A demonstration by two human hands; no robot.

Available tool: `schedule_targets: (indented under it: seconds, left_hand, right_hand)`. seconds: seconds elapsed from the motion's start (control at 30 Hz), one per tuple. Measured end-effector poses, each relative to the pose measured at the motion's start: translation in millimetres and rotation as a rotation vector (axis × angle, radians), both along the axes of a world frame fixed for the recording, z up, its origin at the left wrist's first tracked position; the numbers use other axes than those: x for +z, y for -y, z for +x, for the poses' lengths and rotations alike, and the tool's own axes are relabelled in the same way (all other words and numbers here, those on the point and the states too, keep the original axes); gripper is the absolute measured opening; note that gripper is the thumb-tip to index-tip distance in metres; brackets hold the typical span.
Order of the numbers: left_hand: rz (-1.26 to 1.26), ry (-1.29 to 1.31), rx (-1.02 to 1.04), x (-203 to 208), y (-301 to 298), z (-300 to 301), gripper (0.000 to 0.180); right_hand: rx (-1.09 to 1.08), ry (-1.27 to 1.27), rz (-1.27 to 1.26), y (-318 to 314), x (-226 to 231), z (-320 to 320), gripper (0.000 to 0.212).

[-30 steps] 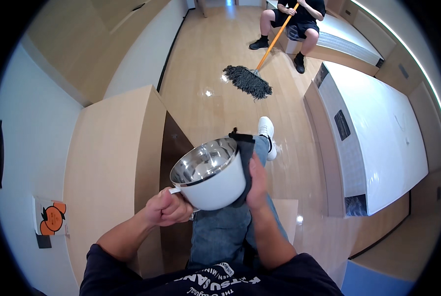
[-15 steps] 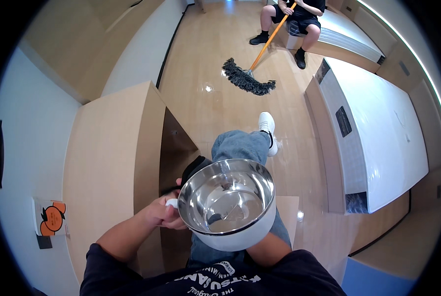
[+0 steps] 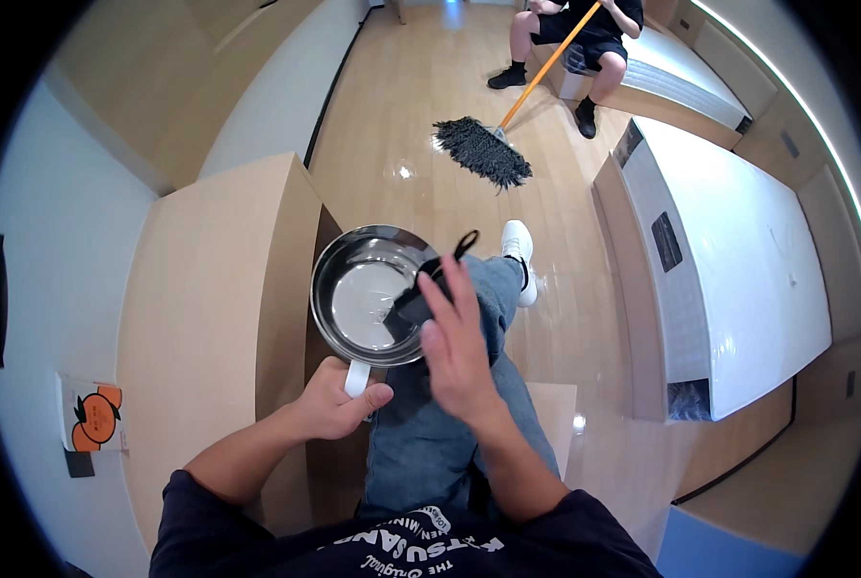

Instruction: The person wipes the inside and outside of a metal pot using a cloth.

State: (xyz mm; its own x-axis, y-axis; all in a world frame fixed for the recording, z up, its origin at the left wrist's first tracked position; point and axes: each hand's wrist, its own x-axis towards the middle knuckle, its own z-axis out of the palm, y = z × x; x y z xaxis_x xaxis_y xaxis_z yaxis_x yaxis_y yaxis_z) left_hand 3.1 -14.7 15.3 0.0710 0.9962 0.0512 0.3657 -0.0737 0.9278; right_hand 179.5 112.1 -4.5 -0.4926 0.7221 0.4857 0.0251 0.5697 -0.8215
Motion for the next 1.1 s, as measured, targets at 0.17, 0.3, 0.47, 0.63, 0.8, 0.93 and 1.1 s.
schedule_targets:
  seconds: [0.17,0.3,0.47,0.63,0.8,0.93,1.1]
  left_hand:
    - [0.080,-0.012,0.054,12.5,-2.6,-0.6,0.046]
    - [0.067,-0.056,0.070,15.8,-4.4,-9.5,0.046]
    - [0.099,-0.181,0.052,7.7,-1.3,-7.8,0.044]
    - [0.213,-0.262,-0.047,5.7,0.4,0.3,0.041]
    - [0.215,-0.260,0.002,4.1,-3.3,-5.7,0.040]
    - [0.140,-0.201,0.024,9.5,-3.9,-13.9,0.042]
    - [0.180,-0.003,0.076,0.9,4.6,10.0,0.045]
  right_hand:
    - [0.129,0.197,0.180,12.7,8.5,10.2,0.039]
    - [0.240,0.169,0.191,-4.6,19.5,21.7,0.037]
    - [0.289,0.442,0.273,-2.9,25.8,28.1,0.045]
    - [0.270,0.300,0.203,20.7,18.6,10.0,0.045]
    - [0.306,0.252,0.167,3.1,17.7,16.8,0.045]
    - [0.161,0.378,0.331,-16.5,20.2,37.4,0.035]
    - [0.213,0.241,0.280,16.4,29.3,15.4,0.039]
